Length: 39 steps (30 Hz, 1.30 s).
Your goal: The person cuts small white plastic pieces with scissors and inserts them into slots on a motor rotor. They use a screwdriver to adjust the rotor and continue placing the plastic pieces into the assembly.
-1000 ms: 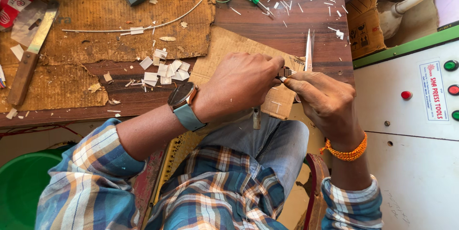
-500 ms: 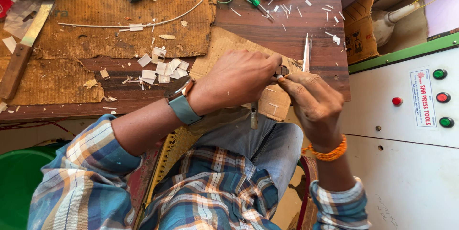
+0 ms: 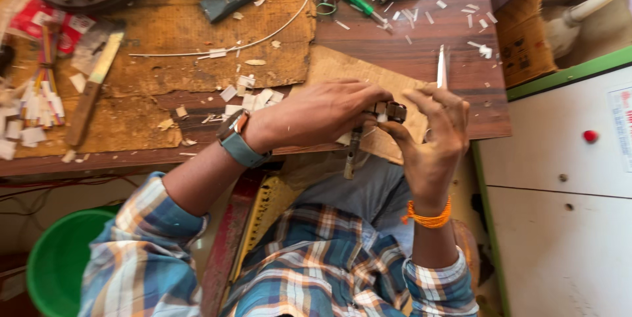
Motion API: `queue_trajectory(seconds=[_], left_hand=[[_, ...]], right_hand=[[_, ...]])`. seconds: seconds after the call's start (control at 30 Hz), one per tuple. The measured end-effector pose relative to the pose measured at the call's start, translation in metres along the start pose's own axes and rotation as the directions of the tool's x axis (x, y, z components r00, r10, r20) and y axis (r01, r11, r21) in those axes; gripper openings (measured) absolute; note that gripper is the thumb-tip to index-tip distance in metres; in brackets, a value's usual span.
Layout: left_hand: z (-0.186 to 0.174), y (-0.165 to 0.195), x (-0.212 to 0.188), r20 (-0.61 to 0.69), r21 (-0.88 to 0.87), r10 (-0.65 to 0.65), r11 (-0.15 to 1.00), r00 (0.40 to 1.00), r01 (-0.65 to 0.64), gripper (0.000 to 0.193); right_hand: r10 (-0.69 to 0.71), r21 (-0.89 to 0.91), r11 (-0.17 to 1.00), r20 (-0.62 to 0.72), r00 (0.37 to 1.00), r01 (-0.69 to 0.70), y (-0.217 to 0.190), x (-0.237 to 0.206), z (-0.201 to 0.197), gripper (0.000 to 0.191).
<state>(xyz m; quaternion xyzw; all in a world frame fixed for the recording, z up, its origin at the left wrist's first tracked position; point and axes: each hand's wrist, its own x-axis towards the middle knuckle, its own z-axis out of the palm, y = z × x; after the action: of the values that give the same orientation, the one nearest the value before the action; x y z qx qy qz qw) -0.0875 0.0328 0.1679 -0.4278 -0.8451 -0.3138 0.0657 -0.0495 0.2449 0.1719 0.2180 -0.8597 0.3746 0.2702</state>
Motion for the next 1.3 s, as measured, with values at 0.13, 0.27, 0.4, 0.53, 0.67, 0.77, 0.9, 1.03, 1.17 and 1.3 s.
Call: queue_trajectory(seconds=[0.13,0.27,0.4,0.53,0.67,0.77,0.9,1.03,1.17,1.3], left_hand=[[0.007,0.005,-0.021,-0.059,-0.104,-0.030,0.994,0.998,0.024,0.047],[0.021,0.016,-0.031,-0.330,-0.082,-0.079,0.995,0.941,0.055,0.056],[0.038,0.031,-0.036,-0.520,-0.066,-0.180,0.983,0.835,0.170,0.049],[0.043,0.034,-0.035,-0.527,-0.125,-0.216,0.976,0.822,0.177,0.045],[0.041,0.033,-0.031,-0.524,-0.187,-0.279,0.959,0.805,0.211,0.039],[0.040,0.034,-0.029,-0.533,-0.177,-0.291,0.957,0.794,0.231,0.037],[0.044,0.031,-0.029,-0.545,-0.166,-0.265,0.964,0.796,0.207,0.035],[0.052,0.026,-0.032,-0.573,-0.171,-0.253,0.967,0.780,0.188,0.032],[0.055,0.023,-0.039,-0.617,-0.178,-0.253,0.967,0.746,0.181,0.033],[0.051,0.021,-0.044,-0.579,-0.187,-0.246,0.968,0.777,0.167,0.035]], right_hand=[[0.206,0.248,0.934,0.210,0.956,-0.256,0.003,-0.009,0.004,0.052],[0.124,0.323,0.921,0.294,0.948,-0.220,0.006,-0.012,0.004,0.051],[0.102,0.306,0.927,0.346,0.933,-0.215,0.007,-0.010,0.000,0.049],[0.084,0.278,0.943,0.334,0.939,-0.184,0.002,-0.006,0.001,0.048],[0.122,0.280,0.938,0.293,0.948,-0.207,-0.003,-0.006,0.007,0.046],[0.170,0.317,0.914,0.270,0.948,-0.254,-0.005,-0.006,0.010,0.041],[0.248,0.325,0.885,0.280,0.928,-0.334,-0.005,-0.010,0.011,0.033],[0.195,0.265,0.928,0.253,0.948,-0.262,-0.003,-0.018,0.015,0.032],[0.131,0.291,0.942,0.137,0.982,-0.166,0.000,-0.026,0.032,0.046],[0.232,0.301,0.917,0.126,0.964,-0.261,0.006,-0.034,0.043,0.054]])
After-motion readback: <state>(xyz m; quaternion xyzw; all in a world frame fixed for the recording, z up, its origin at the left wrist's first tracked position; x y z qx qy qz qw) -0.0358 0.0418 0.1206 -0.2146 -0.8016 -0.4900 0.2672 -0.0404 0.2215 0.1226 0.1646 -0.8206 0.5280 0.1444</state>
